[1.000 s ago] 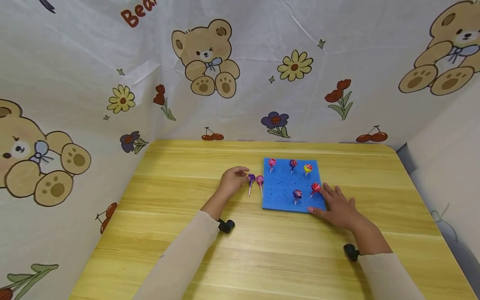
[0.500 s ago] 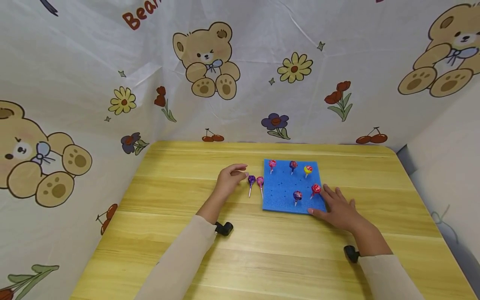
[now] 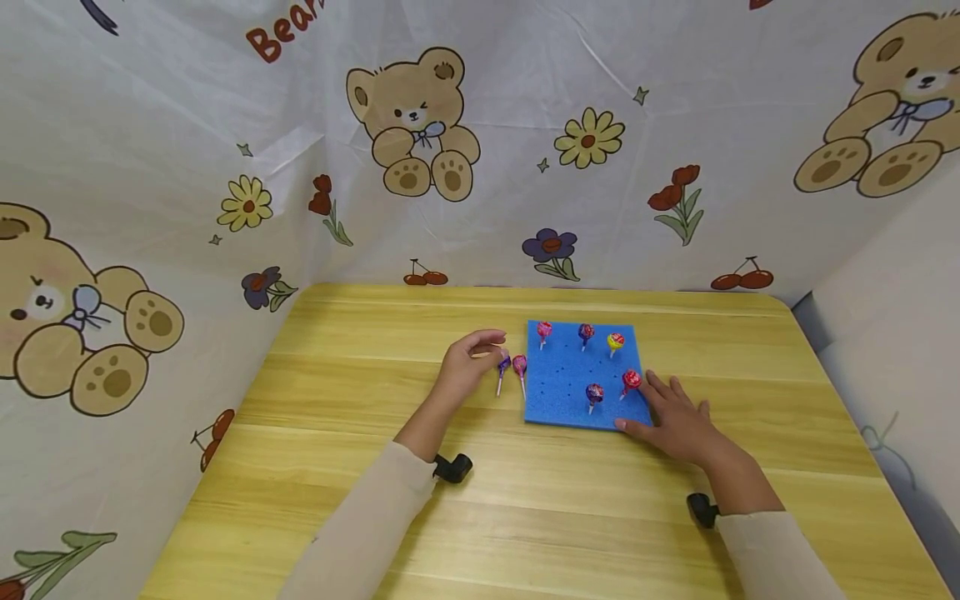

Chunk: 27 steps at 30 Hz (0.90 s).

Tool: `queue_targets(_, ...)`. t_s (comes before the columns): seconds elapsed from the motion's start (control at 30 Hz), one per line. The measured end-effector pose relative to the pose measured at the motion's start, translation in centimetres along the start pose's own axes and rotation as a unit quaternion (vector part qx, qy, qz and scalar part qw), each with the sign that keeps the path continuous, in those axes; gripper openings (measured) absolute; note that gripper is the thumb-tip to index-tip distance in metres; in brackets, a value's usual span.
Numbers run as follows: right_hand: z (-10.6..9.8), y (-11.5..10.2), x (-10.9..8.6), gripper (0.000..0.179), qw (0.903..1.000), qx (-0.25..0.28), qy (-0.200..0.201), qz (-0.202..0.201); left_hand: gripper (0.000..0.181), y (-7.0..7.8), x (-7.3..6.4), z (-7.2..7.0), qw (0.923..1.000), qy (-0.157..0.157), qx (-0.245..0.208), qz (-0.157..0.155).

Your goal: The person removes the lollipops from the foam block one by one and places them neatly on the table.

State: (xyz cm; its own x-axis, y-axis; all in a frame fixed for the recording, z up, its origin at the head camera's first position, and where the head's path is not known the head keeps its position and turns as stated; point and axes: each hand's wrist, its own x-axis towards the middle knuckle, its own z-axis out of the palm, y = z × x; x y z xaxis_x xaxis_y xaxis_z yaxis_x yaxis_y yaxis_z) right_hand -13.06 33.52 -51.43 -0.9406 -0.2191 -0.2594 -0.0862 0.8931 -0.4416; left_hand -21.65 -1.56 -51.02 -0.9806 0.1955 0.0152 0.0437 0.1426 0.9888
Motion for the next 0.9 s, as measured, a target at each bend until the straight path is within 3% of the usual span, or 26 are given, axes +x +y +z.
queue_targets(0.13, -0.2, -0.3, -0.2, 0.095, 1.0, -0.003, 0.002, 0.001, 0.033, 0.5, -0.6, 0.7, 0.9998, -0.017, -0.004, 0.008)
queue_targets(0.33, -0.1, -0.3, -0.2, 0.095, 1.0, -0.005, 0.001, 0.001, 0.035, 0.8, -1.5, 2.2, 0.9985, -0.052, -0.013, -0.008)
queue_targets(0.57, 0.3, 0.3, 0.1, 0.097, 1.0, 0.002, -0.001, 0.0, 0.041, 0.9, -2.1, 4.4, 0.9956, -0.083, 0.041, 0.014)
queue_targets(0.9, 0.3, 0.2, 0.0, 0.098, 1.0, 0.0, -0.002, 0.007, 0.043, 1.3, -2.8, 7.4, 0.9907, -0.116, 0.066, 0.028)
